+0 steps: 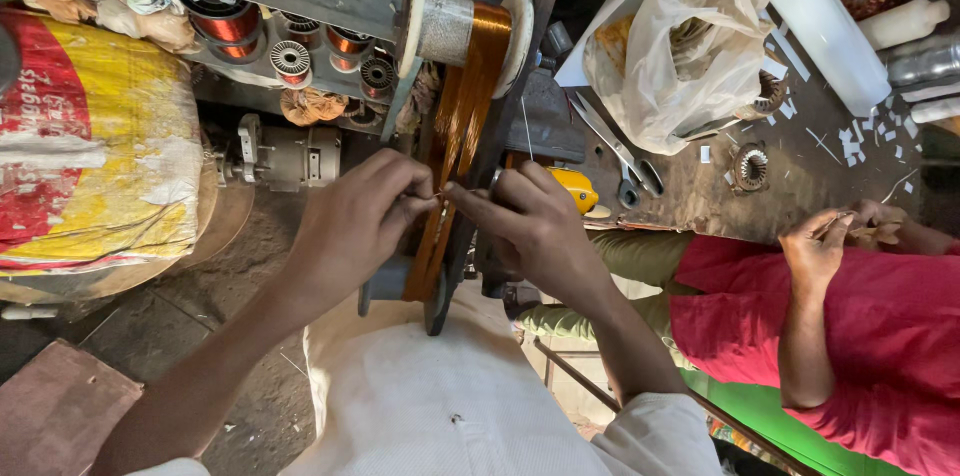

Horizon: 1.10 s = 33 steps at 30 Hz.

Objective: The person operates a wire winding machine, loading a copper wire spool onto the spindle and guiding the wire as it wraps around a bobbin. They adjust the wire path and secure the end of the wire after the winding cycle completes.

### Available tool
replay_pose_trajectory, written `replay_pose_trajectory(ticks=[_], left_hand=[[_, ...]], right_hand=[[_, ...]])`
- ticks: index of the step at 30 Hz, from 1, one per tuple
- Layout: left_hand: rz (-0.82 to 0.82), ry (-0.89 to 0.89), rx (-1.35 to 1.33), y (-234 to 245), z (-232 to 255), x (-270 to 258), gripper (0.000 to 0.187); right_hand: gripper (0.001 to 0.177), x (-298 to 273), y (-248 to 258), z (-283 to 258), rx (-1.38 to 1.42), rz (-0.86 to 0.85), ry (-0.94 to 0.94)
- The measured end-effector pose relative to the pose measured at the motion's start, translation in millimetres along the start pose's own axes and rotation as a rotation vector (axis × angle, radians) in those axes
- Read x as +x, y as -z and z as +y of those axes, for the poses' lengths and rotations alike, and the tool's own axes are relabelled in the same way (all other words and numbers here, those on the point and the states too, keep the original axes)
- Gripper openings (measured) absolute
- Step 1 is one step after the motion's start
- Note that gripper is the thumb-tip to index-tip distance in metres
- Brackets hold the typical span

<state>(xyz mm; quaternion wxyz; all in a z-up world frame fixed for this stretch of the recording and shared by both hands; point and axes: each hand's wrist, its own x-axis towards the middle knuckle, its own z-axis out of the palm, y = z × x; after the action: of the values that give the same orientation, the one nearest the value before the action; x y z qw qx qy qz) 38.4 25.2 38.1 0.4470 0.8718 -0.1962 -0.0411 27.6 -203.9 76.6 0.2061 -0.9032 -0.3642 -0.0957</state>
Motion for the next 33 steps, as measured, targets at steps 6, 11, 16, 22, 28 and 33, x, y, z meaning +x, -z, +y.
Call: replay_pose_trajectory(ticks=[6,11,16,22,28,33], left_hand=[[0.111,-0.094,-0.028,3,2,-7,0.018],[0.27,-0.313,0.187,-4,16,-16,0.025],[0.247,-0.356,0.35,-12,14,-20,0.031],[0.475,-0.154,0.074,-43,18,-37,0.025],[0.557,-0.062,-0.062,-70,17,-43,0.027],[0.557,0.027,0.0,-73,23,-61,0.029]], right_hand=[[0.052,-1,-3,-4,-0.135,0.056,0.076],[0.04,1,-1,2,-0.159,0.256,0.18],[0.031,-19,-19,25,-0.036,0.371,0.273],[0.015,-129,-22,169,0.019,0.647,-0.65],[0.034,-250,-79,263,-0.199,0.252,-0.711],[0.048,-265,-72,297,-0.15,0.109,-0.519]])
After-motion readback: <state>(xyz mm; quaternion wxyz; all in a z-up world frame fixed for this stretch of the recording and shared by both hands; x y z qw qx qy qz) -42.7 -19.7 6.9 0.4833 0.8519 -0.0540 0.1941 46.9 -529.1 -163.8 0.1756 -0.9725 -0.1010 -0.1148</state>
